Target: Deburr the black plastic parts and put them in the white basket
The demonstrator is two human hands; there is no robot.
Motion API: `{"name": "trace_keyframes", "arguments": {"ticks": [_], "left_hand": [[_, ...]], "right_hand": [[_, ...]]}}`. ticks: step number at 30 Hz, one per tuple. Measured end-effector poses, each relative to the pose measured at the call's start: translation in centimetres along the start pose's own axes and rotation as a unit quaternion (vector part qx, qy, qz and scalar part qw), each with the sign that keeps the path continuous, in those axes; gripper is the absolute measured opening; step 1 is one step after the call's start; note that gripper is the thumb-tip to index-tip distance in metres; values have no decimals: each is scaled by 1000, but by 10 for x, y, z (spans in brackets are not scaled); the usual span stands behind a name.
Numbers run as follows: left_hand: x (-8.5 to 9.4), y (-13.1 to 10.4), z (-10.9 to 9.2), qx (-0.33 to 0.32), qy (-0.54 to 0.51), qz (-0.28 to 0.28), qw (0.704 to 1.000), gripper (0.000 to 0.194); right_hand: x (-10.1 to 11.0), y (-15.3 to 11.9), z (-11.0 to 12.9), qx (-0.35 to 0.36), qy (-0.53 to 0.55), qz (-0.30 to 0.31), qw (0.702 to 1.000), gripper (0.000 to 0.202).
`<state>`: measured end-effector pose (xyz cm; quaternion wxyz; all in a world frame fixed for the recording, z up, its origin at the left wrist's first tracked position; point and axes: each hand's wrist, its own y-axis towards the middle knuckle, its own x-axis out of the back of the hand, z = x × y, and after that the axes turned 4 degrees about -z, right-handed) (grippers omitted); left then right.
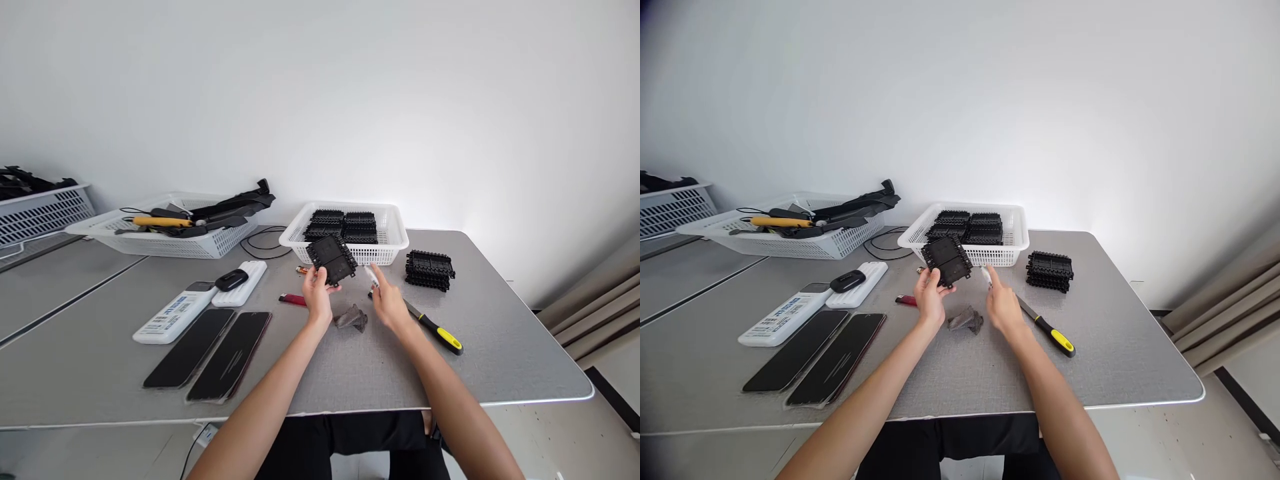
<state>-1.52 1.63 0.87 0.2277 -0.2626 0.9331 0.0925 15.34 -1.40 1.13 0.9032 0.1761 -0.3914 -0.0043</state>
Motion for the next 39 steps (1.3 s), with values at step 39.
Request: {"name": "trace_keyframes", "arguments": {"ticks": [39], "left_hand": [[-98, 147, -57, -171, 471, 205, 841, 47]], "right_hand": [[47, 201, 2, -164, 136, -42, 976, 28]]}}
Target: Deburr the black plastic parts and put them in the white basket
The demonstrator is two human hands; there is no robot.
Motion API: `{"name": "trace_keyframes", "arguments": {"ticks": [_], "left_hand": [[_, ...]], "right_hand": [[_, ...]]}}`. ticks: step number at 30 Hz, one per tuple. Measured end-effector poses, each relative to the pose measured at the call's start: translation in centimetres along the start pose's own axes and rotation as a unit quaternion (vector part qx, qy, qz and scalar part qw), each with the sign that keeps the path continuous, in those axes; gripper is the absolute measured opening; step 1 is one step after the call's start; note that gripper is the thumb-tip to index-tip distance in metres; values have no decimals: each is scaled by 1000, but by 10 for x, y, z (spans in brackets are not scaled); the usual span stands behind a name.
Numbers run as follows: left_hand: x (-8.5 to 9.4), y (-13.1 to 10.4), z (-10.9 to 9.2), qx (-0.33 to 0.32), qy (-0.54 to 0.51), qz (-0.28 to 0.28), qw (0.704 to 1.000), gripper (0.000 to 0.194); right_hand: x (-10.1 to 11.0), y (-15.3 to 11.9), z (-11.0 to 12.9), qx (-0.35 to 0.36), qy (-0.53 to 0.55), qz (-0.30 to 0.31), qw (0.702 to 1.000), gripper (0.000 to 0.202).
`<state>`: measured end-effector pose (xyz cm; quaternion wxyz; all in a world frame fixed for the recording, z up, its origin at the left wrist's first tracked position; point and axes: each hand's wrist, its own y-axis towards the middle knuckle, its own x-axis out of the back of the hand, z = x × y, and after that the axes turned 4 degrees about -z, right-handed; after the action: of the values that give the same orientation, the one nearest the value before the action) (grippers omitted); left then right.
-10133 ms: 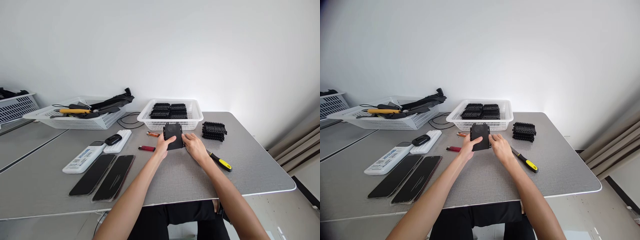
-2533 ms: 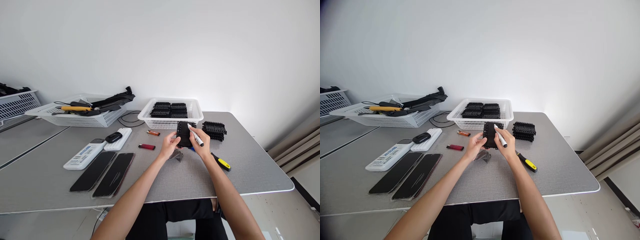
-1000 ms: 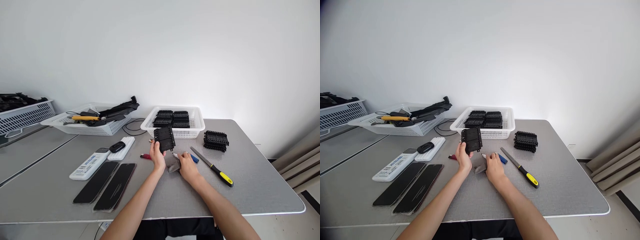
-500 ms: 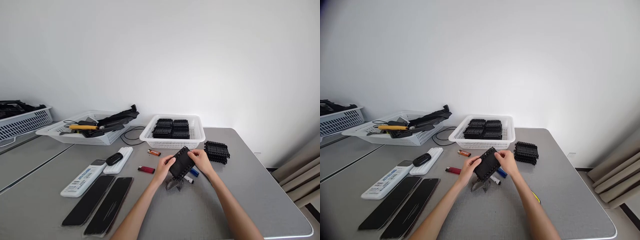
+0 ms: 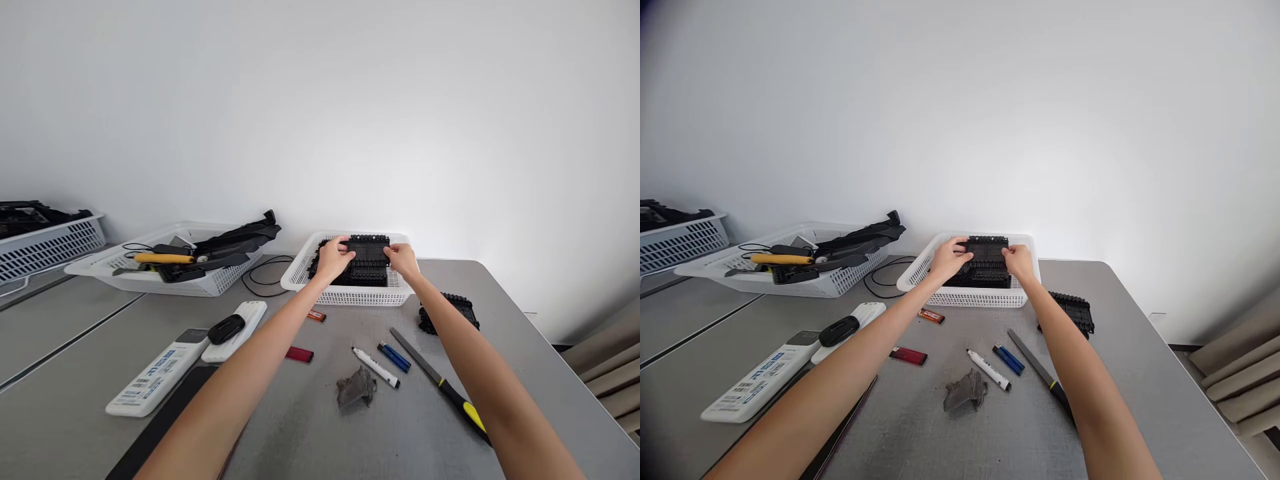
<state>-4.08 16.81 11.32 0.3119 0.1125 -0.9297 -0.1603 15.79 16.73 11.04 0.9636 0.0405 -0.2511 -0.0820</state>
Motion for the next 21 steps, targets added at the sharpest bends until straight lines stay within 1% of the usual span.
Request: {"name": "trace_keyframes", "arguments": {"ticks": [3, 6, 8, 11, 15, 18, 21], "left_hand": [[-24, 24, 21, -1, 54, 29, 998, 46], [-41, 30, 37, -13, 122, 57, 991, 46], [-48, 30, 44, -29, 163, 74, 983, 46], [-52, 28, 47, -50, 211, 97, 971, 43], [-52, 26, 46, -58, 256, 124, 957, 33], [-50, 24, 43, -58, 275, 132, 951, 33], [-48, 24, 39, -55, 282, 135, 948, 35]], "right_hand": [[-13, 22, -12, -49, -66, 11, 997, 31], [-25, 35, -26, -91, -117, 24, 989, 29], [-32, 41, -33, -110, -138, 28, 984, 27], [-37, 45, -40, -123, -154, 31, 980, 20], [-40, 46, -42, -127, -163, 32, 978, 16], [-38, 44, -40, -127, -166, 32, 977, 17], [-36, 42, -35, -129, -167, 34, 977, 24]]}}
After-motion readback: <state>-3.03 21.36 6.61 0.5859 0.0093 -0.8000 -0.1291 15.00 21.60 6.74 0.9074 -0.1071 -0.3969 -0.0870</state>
